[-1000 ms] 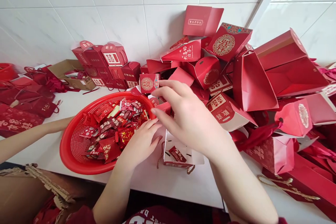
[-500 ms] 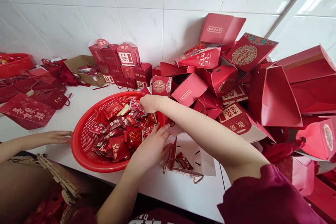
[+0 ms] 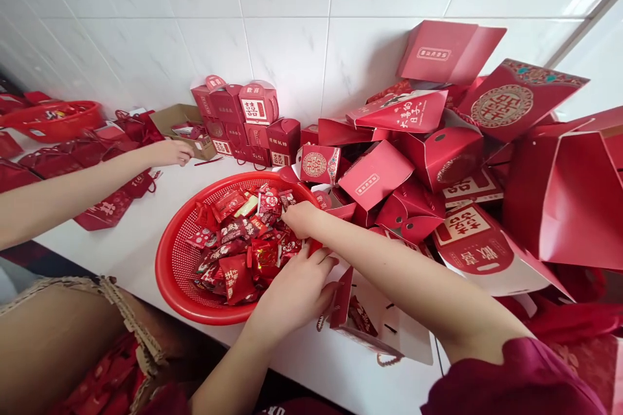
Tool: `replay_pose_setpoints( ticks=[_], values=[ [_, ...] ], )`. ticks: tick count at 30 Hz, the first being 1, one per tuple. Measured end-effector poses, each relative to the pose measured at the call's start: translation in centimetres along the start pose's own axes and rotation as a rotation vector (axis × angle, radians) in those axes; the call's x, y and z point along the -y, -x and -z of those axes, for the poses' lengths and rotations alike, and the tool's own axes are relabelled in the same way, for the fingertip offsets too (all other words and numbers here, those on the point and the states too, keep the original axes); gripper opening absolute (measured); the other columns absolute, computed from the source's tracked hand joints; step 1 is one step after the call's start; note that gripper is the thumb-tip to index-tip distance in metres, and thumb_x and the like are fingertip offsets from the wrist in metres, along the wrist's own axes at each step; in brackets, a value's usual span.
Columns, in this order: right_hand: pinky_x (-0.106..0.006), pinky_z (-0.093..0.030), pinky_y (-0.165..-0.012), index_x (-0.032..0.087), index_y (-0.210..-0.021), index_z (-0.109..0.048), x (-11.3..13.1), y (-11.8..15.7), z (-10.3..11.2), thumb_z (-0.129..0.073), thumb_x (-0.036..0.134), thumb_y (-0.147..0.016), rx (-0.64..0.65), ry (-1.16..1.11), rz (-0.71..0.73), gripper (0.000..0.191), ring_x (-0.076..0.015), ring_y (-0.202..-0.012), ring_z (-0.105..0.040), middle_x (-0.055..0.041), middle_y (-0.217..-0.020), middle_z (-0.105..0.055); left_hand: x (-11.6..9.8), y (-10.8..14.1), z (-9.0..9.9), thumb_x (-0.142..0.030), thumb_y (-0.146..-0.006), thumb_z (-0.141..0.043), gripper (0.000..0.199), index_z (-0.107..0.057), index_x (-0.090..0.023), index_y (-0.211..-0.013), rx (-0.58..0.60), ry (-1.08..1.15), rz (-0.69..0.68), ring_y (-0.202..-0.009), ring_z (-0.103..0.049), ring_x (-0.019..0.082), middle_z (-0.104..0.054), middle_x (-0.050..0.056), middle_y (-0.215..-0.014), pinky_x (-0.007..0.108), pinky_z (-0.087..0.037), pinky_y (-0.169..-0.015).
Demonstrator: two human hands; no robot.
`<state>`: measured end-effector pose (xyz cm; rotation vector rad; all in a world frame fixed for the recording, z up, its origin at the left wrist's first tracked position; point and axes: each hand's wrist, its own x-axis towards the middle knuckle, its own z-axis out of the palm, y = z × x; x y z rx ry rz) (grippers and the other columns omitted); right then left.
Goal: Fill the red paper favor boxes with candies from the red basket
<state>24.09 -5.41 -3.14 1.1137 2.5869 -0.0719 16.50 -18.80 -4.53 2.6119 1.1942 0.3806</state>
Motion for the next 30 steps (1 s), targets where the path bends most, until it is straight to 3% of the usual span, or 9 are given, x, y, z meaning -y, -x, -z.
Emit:
replay_pose_setpoints(
  ticks=[3,6,8,11,14,17,22,25,30],
  values=[
    [-0.042,-0.054,-0.089,0.010,-0.119,-0.064,-1.1,2.0,1.9,-0.068,0.021,-0.083,-0.110,-0.093,0.007,0.037,-0.0346,-0.106,-0.069,-0.0196,-0.114,-0.070,0.1,0.0,-0.2,-0.022,-0.094,-0.054,0.024,-0.065,-0.015,-0.115,-0.003,-0.026,-0.006,-0.122,-0.052,0.034,-0.064,0.010,-0.124,0.048,-0.049,-0.105],
    [-0.038,-0.054,-0.093,0.016,-0.129,-0.058,-2.5,5.0,3.5,-0.054,0.030,-0.095,-0.237,-0.261,-0.027,0.037,-0.0270,-0.108,-0.068,-0.0132,-0.118,-0.070,0.2,-0.1,-0.2,-0.022,-0.094,-0.054,0.024,-0.063,-0.017,-0.116,0.001,-0.020,-0.006,-0.119,-0.056,0.032,-0.063,0.008,-0.126,0.047,-0.051,-0.101],
    [-0.034,-0.056,-0.091,0.017,-0.129,-0.057,-3.3,7.1,3.6,-0.048,0.031,-0.099,-0.313,-0.658,-0.046,0.034,-0.0203,-0.101,-0.070,-0.0094,-0.114,-0.071,0.2,-0.3,-0.1,-0.021,-0.095,-0.055,0.024,-0.063,-0.018,-0.117,0.004,-0.006,-0.013,-0.120,-0.056,0.031,-0.063,0.007,-0.128,0.047,-0.051,-0.101],
    [-0.031,-0.062,-0.078,0.016,-0.116,-0.062,-3.9,10.5,2.5,-0.050,0.037,-0.099,-0.395,-1.483,-0.085,0.029,-0.0158,-0.083,-0.072,-0.0072,-0.099,-0.072,0.2,-0.5,0.2,-0.022,-0.096,-0.053,0.025,-0.062,-0.019,-0.119,0.010,0.015,-0.009,-0.123,-0.055,0.031,-0.063,0.007,-0.131,0.048,-0.050,-0.103],
    [-0.027,-0.064,-0.069,0.015,-0.103,-0.065,-3.9,14.0,0.8,-0.061,0.051,-0.094,-0.442,-1.903,-0.057,0.038,-0.0140,-0.074,-0.071,-0.0048,-0.085,-0.070,0.3,-0.8,0.2,-0.023,-0.098,-0.052,0.032,-0.060,-0.018,-0.128,0.013,0.018,0.001,-0.129,-0.052,0.031,-0.059,0.008,-0.139,0.050,-0.046,-0.109],
    [-0.026,-0.065,-0.071,0.017,-0.103,-0.067,-3.6,17.3,-0.4,-0.078,0.045,-0.084,-0.479,-2.006,-0.009,0.036,-0.0127,-0.075,-0.072,-0.0032,-0.090,-0.071,0.5,-1.0,0.1,-0.023,-0.098,-0.051,0.036,-0.058,-0.018,-0.133,0.023,0.006,-0.010,-0.134,-0.049,0.031,-0.057,0.008,-0.142,0.050,-0.043,-0.113],
    [-0.028,-0.065,-0.073,0.011,-0.102,-0.071,-3.5,20.6,-0.9,-0.074,0.046,-0.087,-0.558,-1.997,-0.082,0.039,-0.0179,-0.078,-0.076,-0.0136,-0.103,-0.075,0.6,-1.3,0.0,-0.022,-0.098,-0.050,0.033,-0.062,-0.019,-0.129,0.041,-0.029,-0.013,-0.138,-0.045,0.034,-0.058,0.007,-0.142,0.053,-0.041,-0.114],
    [-0.027,-0.064,-0.074,0.009,-0.099,-0.073,-3.9,21.2,-0.8,-0.073,0.049,-0.088,-0.592,-1.927,-0.081,0.042,-0.0196,-0.080,-0.077,-0.0157,-0.102,-0.076,0.7,-1.4,0.0,-0.024,-0.098,-0.050,0.035,-0.060,-0.019,-0.132,0.053,-0.037,0.001,-0.137,-0.045,0.033,-0.057,0.007,-0.143,0.052,-0.043,-0.113],
    [-0.025,-0.060,-0.072,0.012,-0.097,-0.072,-4.4,22.4,-0.4,-0.070,0.056,-0.088,-0.583,-1.720,-0.187,0.045,-0.0184,-0.079,-0.075,-0.0093,-0.085,-0.076,0.6,-1.6,0.1,-0.023,-0.099,-0.051,0.036,-0.060,-0.019,-0.132,0.065,-0.048,0.000,-0.136,-0.045,0.031,-0.057,0.007,-0.143,0.050,-0.042,-0.114]
  ],
)
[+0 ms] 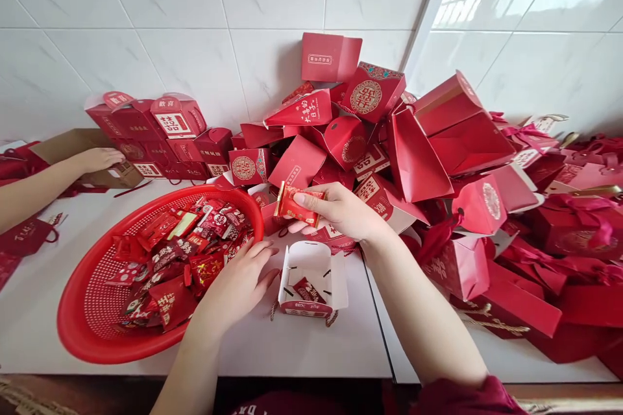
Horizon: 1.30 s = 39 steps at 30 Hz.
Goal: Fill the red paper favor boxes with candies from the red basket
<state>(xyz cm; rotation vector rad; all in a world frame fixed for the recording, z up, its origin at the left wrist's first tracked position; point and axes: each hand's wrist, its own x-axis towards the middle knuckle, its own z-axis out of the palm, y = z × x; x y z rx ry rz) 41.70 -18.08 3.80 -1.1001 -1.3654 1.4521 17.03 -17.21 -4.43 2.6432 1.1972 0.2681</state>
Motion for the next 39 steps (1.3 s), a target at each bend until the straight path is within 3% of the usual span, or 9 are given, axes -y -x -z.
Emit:
replay_pose_setpoints(
  ticks=[8,13,19,23,28,31,35,39],
  values=[
    [-0.025,-0.049,-0.059,0.017,-0.091,-0.074,0.1,2.2,0.8,-0.076,0.053,-0.081,-0.093,0.345,0.032,0.038,-0.0140,-0.066,-0.063,-0.0020,-0.076,-0.070,-0.3,0.0,0.2,-0.022,-0.099,-0.049,0.031,-0.063,-0.019,-0.126,-0.002,-0.022,-0.006,-0.136,-0.046,0.032,-0.060,0.008,-0.138,0.050,-0.042,-0.114],
    [-0.026,-0.051,-0.071,0.024,-0.100,-0.074,-0.6,2.2,0.2,-0.067,0.043,-0.088,0.098,0.753,-0.040,0.023,-0.0166,-0.078,-0.067,-0.0006,-0.088,-0.074,-0.2,0.1,0.1,-0.022,-0.099,-0.050,0.031,-0.063,-0.018,-0.126,-0.004,-0.021,-0.008,-0.136,-0.046,0.032,-0.060,0.008,-0.136,0.049,-0.042,-0.113],
    [-0.032,-0.052,-0.081,0.024,-0.108,-0.069,-1.6,2.2,-1.6,-0.052,0.036,-0.096,-0.114,0.888,0.010,0.024,-0.0209,-0.090,-0.068,-0.0046,-0.105,-0.074,-0.5,0.2,0.4,-0.021,-0.099,-0.048,0.032,-0.062,-0.018,-0.128,0.014,-0.006,0.002,-0.133,-0.048,0.032,-0.061,0.008,-0.134,0.049,-0.043,-0.111],
    [-0.031,-0.051,-0.078,0.023,-0.104,-0.070,0.5,0.8,-3.6,-0.053,0.033,-0.097,0.053,0.947,0.088,0.021,-0.0203,-0.087,-0.068,-0.0048,-0.100,-0.075,-0.5,0.2,0.3,-0.021,-0.098,-0.049,0.035,-0.061,-0.018,-0.131,0.017,0.000,-0.010,-0.133,-0.048,0.032,-0.060,0.008,-0.135,0.049,-0.042,-0.112],
    [-0.028,-0.044,-0.068,0.018,-0.101,-0.070,3.1,-4.9,-7.4,-0.056,0.025,-0.095,0.345,1.204,0.205,0.017,-0.0203,-0.081,-0.067,-0.0067,-0.093,-0.074,-0.6,0.4,0.0,-0.018,-0.096,-0.050,0.042,-0.056,-0.016,-0.137,-0.008,-0.013,-0.014,-0.130,-0.050,0.034,-0.055,0.013,-0.143,0.051,-0.045,-0.109],
    [-0.028,-0.044,-0.071,0.017,-0.113,-0.069,2.6,-9.4,-10.3,-0.058,0.022,-0.094,0.515,1.278,0.275,0.023,-0.0221,-0.092,-0.068,-0.0081,-0.103,-0.074,-0.6,0.8,-0.1,-0.017,-0.095,-0.050,0.038,-0.059,-0.018,-0.132,-0.007,-0.002,-0.008,-0.124,-0.054,0.033,-0.057,0.011,-0.139,0.050,-0.048,-0.104],
    [-0.027,-0.046,-0.077,0.016,-0.126,-0.065,0.4,-14.1,-13.9,-0.058,0.016,-0.092,0.733,1.350,0.301,0.035,-0.0209,-0.098,-0.067,-0.0087,-0.113,-0.073,-0.7,1.2,0.0,-0.018,-0.093,-0.053,0.037,-0.059,-0.019,-0.129,-0.018,-0.005,-0.019,-0.131,-0.047,0.036,-0.059,0.009,-0.134,0.049,-0.048,-0.105],
    [-0.026,-0.046,-0.074,0.018,-0.131,-0.063,-0.9,-16.6,-16.1,-0.053,0.004,-0.088,0.814,1.401,0.262,0.047,-0.0201,-0.096,-0.069,-0.0089,-0.117,-0.072,-0.7,1.4,-0.1,-0.016,-0.091,-0.054,0.036,-0.060,-0.017,-0.127,-0.028,0.007,0.000,-0.125,-0.051,0.035,-0.060,0.009,-0.131,0.049,-0.050,-0.103]
  ],
)
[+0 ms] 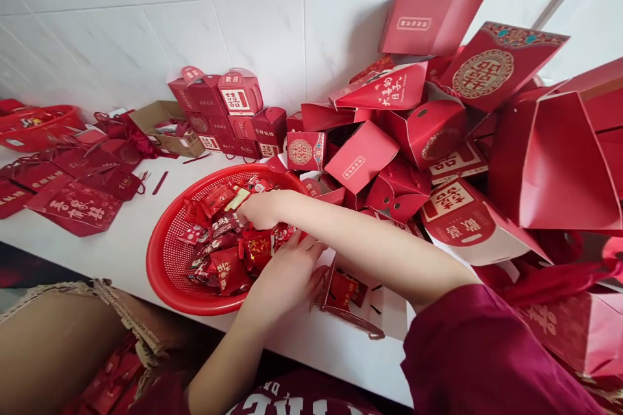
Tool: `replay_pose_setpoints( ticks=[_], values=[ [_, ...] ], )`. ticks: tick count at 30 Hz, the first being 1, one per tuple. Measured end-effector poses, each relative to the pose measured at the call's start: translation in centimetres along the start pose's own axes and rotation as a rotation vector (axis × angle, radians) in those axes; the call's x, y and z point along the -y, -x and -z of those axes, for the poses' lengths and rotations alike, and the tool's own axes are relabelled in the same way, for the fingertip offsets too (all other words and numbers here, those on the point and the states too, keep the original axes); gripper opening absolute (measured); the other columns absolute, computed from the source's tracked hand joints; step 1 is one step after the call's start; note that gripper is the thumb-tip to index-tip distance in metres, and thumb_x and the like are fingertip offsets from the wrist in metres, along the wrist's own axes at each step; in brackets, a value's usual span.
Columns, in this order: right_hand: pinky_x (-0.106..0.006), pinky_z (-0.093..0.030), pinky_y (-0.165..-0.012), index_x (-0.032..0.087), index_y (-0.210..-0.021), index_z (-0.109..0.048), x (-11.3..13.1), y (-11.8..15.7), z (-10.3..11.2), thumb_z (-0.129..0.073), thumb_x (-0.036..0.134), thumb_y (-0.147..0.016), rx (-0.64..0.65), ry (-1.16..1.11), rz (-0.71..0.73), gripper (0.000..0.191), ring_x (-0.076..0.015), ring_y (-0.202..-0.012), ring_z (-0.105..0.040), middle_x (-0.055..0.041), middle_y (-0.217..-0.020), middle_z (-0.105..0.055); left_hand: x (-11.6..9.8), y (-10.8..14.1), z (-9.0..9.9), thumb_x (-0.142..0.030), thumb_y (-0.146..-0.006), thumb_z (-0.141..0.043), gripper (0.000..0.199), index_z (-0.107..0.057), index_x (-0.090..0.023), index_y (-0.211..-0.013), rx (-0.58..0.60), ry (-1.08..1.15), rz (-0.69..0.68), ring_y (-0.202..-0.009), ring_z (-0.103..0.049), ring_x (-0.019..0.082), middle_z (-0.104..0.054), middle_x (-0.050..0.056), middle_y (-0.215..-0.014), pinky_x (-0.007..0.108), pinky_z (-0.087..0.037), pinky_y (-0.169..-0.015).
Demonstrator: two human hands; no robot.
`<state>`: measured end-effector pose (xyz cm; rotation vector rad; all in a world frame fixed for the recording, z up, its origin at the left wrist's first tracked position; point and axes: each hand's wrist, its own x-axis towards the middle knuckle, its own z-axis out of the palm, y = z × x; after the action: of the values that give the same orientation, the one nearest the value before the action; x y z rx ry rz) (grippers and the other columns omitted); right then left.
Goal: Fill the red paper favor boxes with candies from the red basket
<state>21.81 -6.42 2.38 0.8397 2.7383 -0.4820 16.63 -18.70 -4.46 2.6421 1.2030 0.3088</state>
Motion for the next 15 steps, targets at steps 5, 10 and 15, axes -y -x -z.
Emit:
replay_pose_setpoints(
  ticks=[5,10,15],
  values=[
    [-0.029,-0.048,-0.074,0.013,-0.122,-0.070,-1.1,-1.3,-0.4,-0.054,0.004,-0.086,0.085,0.060,-0.037,0.040,-0.0229,-0.094,-0.069,-0.0124,-0.111,-0.074,0.0,-0.1,-0.2,-0.018,-0.092,-0.053,0.034,-0.062,-0.015,-0.125,0.001,-0.015,-0.006,-0.121,-0.054,0.036,-0.061,0.012,-0.128,0.049,-0.051,-0.100],
    [-0.030,-0.050,-0.077,0.010,-0.111,-0.075,-2.3,-1.2,-1.8,-0.054,0.008,-0.089,0.222,0.076,-0.101,0.030,-0.0215,-0.089,-0.070,-0.0132,-0.103,-0.075,-0.1,-0.3,-0.1,-0.014,-0.092,-0.049,0.033,-0.061,-0.014,-0.123,0.033,-0.026,0.036,-0.093,-0.064,0.029,-0.064,0.011,-0.125,0.043,-0.057,-0.082],
    [-0.039,-0.055,-0.090,0.013,-0.111,-0.068,-3.1,-1.0,-2.8,-0.062,0.026,-0.097,0.281,0.092,-0.156,0.020,-0.0190,-0.098,-0.068,-0.0071,-0.108,-0.071,-0.3,-0.3,0.2,-0.010,-0.089,-0.049,0.025,-0.062,-0.017,-0.110,0.022,-0.058,0.038,-0.088,-0.063,0.028,-0.066,0.009,-0.114,0.042,-0.056,-0.075]
  ],
)
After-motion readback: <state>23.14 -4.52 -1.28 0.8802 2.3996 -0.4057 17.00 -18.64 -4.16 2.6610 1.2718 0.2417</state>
